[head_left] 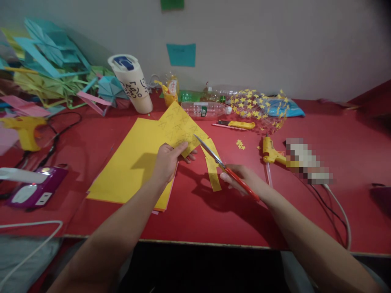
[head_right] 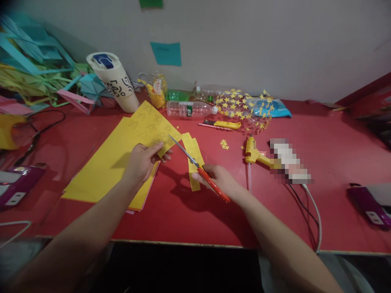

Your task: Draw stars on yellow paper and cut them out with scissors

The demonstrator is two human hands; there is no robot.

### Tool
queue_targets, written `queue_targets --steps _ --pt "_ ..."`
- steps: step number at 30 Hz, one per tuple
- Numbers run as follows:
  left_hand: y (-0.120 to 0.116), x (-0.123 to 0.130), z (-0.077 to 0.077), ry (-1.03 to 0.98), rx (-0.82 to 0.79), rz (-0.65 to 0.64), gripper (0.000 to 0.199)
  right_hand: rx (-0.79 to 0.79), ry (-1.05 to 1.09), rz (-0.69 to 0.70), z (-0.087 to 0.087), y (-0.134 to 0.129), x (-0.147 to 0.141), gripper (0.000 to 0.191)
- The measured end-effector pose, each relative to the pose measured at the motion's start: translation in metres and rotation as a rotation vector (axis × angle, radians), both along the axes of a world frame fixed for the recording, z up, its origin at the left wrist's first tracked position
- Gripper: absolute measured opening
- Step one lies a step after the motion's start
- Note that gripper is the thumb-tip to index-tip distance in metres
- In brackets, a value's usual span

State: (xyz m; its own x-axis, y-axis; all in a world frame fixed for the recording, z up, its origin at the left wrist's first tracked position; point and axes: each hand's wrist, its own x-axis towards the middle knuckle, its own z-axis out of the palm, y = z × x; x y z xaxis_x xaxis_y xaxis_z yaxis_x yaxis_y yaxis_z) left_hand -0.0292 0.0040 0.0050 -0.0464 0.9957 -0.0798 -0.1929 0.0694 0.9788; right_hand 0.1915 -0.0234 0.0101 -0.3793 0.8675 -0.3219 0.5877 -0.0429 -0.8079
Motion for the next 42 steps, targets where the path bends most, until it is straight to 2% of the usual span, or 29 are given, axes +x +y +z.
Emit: queue_targets --steps 8,20,25,33,42 --pt "-0.0023 0.0008 -0.001 0.016 0.003 -0.046 0.029 0.019 -0.012 0.01 0.0003 -0.001 -0.0007 0.058" --pt "-0.0027 0.0007 -0.0004 0.002 -0.015 -0.031 0.027 -0.102 0.058 -0.065 -0.004 0.0011 0.0001 0.059" --pt "-0.002 0.0014 0.0011 0.003 -0.013 -0.007 0.032 -0.104 0.056 -0.053 -0.0014 0.0011 -0.0001 0.058" --pt "-0.0023 0.0006 -0.0034 0.007 0.012 -0.024 0.038 -0.012 0.021 0.001 -0.0041 0.0 0.0002 0.06" --pt "-0.0041 0.0012 -0.007 0.026 0.013 -0.073 0.037 -0.065 0.081 -0.032 0.0 -0.0059 -0.0032 0.058"
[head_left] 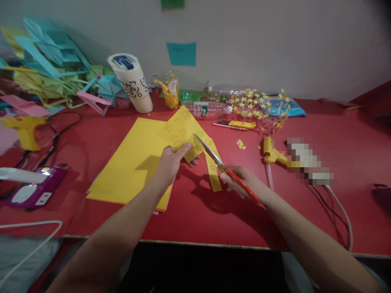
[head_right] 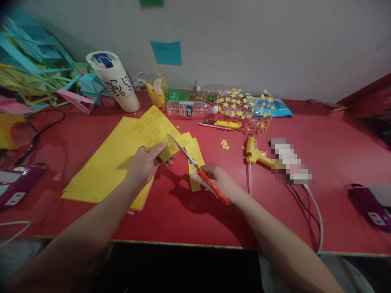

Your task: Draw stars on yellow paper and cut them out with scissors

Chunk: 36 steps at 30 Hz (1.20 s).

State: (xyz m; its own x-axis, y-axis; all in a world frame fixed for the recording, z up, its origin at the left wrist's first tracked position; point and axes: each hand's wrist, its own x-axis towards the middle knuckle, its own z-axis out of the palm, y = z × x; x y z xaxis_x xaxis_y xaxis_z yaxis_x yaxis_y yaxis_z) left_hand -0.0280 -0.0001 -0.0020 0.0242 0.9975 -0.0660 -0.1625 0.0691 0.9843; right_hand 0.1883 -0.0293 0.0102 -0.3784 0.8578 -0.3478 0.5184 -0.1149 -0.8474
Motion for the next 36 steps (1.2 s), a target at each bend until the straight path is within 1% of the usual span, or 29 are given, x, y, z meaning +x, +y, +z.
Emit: queue_targets --steps 4,9,13,17,21,26,30,36 --pt "0.0006 0.0002 -0.0001 0.001 0.005 0.0 0.035 -0.034 0.021 -0.029 0.0013 -0.0003 -0.0022 0.057" --pt "0.0007 -0.0005 -0.0002 -0.011 0.005 -0.002 0.034 -0.031 0.022 -0.036 0.0029 0.0023 -0.0024 0.055" --pt "0.0011 -0.0012 0.0011 0.015 -0.022 0.004 0.037 -0.038 0.014 -0.028 0.0022 0.0024 -0.0011 0.056" --pt "0.0004 -0.0002 0.0021 0.007 -0.036 0.002 0.036 0.028 -0.03 0.007 0.0 0.0024 0.0001 0.059" --pt "-0.0014 0.0015 0.0016 -0.01 -0.052 -0.05 0.034 0.073 -0.035 0.03 -0.0017 0.0028 0.0007 0.061" --pt "-0.0025 0.0016 0.0018 -0.016 -0.057 -0.069 0.032 0.037 0.012 0.011 -0.0026 0.0017 0.0001 0.059" --pt "-0.0028 0.0012 0.0024 -0.04 -0.06 -0.072 0.031 -0.017 0.038 -0.018 -0.0007 0.0007 -0.0014 0.055" --pt "-0.0023 0.0015 0.0015 -0.064 -0.084 -0.068 0.033 -0.057 0.054 -0.044 0.0018 0.0012 -0.0035 0.054"
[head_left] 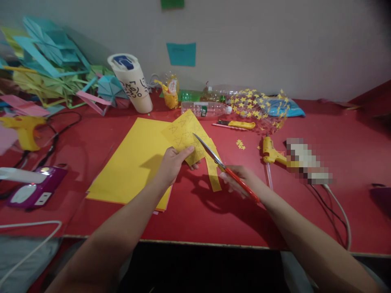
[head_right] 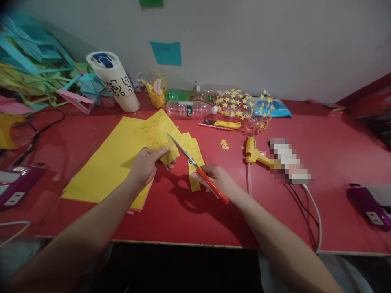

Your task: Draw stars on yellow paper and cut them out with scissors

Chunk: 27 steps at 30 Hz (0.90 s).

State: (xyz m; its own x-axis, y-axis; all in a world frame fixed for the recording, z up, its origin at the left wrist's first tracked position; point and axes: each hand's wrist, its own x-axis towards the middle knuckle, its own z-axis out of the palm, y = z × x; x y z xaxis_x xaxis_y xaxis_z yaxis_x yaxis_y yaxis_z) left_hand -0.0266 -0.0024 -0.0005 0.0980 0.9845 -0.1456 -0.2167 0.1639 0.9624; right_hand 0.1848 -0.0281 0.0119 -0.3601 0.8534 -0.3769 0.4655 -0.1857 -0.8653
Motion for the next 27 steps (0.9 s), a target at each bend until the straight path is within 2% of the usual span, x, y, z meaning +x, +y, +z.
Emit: queue_targets --steps 4,9,11,14,18,24,27 --pt "0.003 -0.001 -0.002 -0.045 0.0 0.041 0.04 -0.021 -0.019 -0.006 0.0 0.001 0.001 0.056" --pt "0.011 -0.004 -0.004 -0.086 0.108 0.239 0.044 0.025 -0.014 0.028 -0.001 0.003 0.003 0.057" --pt "0.012 -0.004 -0.004 -0.078 0.098 0.265 0.045 0.028 -0.011 0.043 -0.001 0.003 0.003 0.057" --pt "0.01 -0.002 -0.002 -0.068 0.059 0.251 0.042 0.023 -0.03 0.051 -0.002 0.002 0.003 0.058" --pt "0.005 0.0 -0.002 -0.09 0.097 0.234 0.041 0.056 -0.039 0.068 -0.004 0.001 0.004 0.059" --pt "0.004 -0.003 -0.008 -0.066 0.08 0.131 0.037 0.063 -0.032 0.066 -0.007 0.001 0.005 0.059" --pt "0.004 -0.004 -0.01 -0.068 0.072 0.119 0.036 0.041 -0.03 0.042 -0.006 0.001 0.003 0.061"
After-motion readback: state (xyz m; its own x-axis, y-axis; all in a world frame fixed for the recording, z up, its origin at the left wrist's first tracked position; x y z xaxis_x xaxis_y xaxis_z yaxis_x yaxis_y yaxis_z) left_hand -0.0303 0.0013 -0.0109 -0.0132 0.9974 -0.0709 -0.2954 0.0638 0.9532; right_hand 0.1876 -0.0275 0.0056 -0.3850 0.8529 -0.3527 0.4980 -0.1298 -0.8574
